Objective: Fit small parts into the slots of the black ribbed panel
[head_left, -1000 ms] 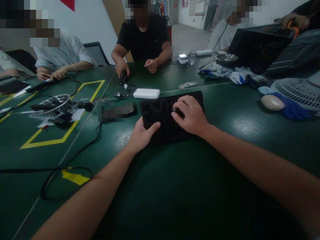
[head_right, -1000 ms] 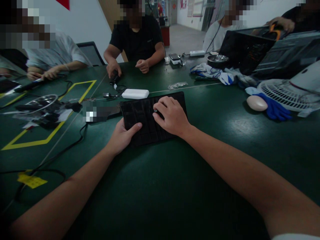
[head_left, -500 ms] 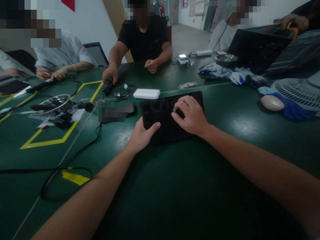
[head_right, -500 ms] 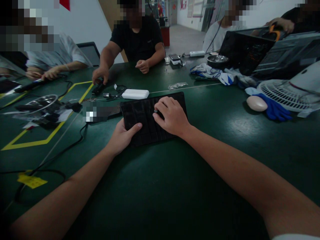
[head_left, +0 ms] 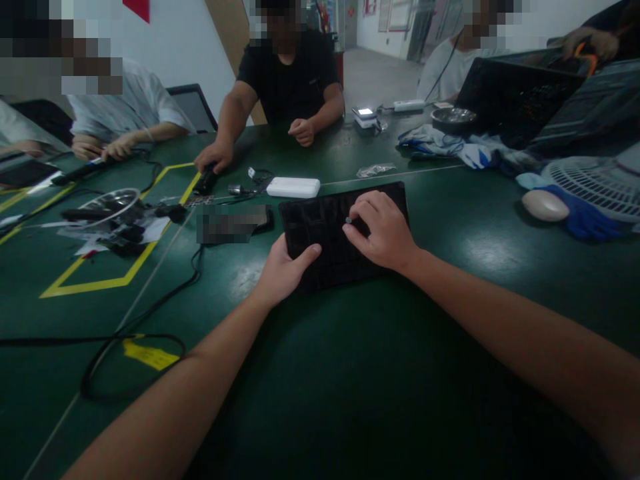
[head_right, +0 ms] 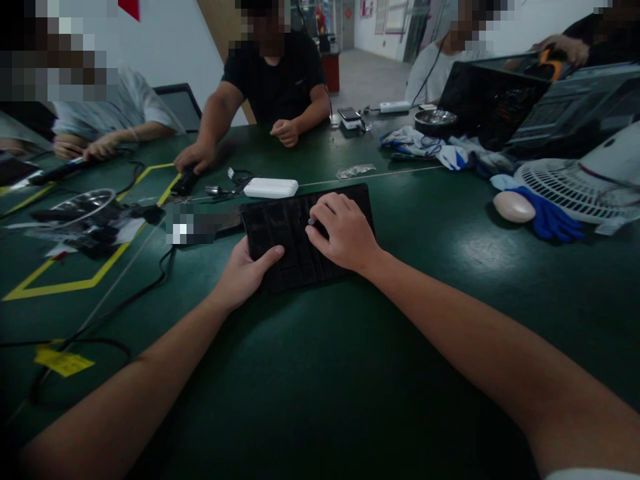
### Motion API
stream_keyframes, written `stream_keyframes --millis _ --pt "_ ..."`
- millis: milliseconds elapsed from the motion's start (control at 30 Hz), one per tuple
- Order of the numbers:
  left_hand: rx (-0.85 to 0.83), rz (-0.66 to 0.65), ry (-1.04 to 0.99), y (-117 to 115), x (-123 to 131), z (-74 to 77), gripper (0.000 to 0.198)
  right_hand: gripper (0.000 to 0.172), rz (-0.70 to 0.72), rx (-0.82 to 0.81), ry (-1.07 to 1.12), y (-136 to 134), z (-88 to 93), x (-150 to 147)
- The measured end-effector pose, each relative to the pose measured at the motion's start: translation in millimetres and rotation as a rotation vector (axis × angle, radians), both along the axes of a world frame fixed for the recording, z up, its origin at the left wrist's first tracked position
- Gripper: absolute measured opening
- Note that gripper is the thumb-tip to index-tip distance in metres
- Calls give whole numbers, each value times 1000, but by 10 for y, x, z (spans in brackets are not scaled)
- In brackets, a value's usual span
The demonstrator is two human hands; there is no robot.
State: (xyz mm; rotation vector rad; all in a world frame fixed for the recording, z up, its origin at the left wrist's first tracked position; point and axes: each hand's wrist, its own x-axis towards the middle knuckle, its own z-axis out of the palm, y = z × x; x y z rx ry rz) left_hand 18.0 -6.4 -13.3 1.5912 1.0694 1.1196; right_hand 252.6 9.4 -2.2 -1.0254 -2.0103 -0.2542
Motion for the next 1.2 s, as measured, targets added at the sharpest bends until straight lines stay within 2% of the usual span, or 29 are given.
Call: stream_keyframes --millis 767,1200 --pt "-13 5 0 0 4 -3 55 8 5 -29 2 2 -7 5" --pt "-25 4 -6 -25 18 49 54 8 6 -29 3 -1 -10 10"
